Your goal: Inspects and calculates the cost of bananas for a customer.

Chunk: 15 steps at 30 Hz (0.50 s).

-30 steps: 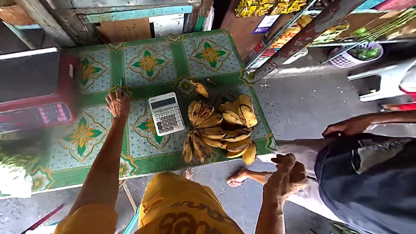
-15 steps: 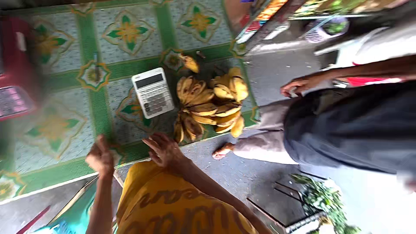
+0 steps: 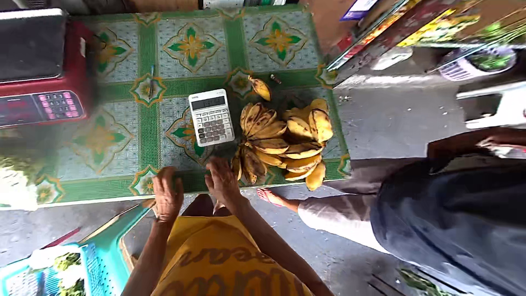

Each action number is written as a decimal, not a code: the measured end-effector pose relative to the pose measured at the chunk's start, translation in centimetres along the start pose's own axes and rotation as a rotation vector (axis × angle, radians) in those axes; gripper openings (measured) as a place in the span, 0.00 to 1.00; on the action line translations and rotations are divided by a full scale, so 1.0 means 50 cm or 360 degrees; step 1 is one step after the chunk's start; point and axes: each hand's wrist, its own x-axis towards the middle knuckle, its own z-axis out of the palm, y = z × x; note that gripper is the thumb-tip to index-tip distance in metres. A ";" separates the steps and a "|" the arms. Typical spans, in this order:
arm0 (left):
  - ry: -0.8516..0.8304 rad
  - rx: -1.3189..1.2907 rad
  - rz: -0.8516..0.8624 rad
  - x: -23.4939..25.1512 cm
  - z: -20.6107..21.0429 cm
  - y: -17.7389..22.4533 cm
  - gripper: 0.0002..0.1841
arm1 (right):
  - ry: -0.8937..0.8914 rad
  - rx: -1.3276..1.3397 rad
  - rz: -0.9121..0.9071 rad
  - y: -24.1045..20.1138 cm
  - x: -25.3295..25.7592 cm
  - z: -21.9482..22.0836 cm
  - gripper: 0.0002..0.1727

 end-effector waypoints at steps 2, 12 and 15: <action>-0.0054 0.0034 0.0273 -0.007 0.015 0.005 0.16 | 0.0283 -0.0043 -0.0068 0.007 0.009 0.013 0.12; -0.0364 -0.0381 0.0441 0.076 -0.024 -0.113 0.12 | 0.0562 -0.0513 -0.0264 0.001 0.075 0.072 0.24; -0.0305 -0.0485 0.0304 0.094 -0.033 -0.140 0.12 | 0.0588 -0.0601 -0.0217 -0.006 0.090 0.086 0.25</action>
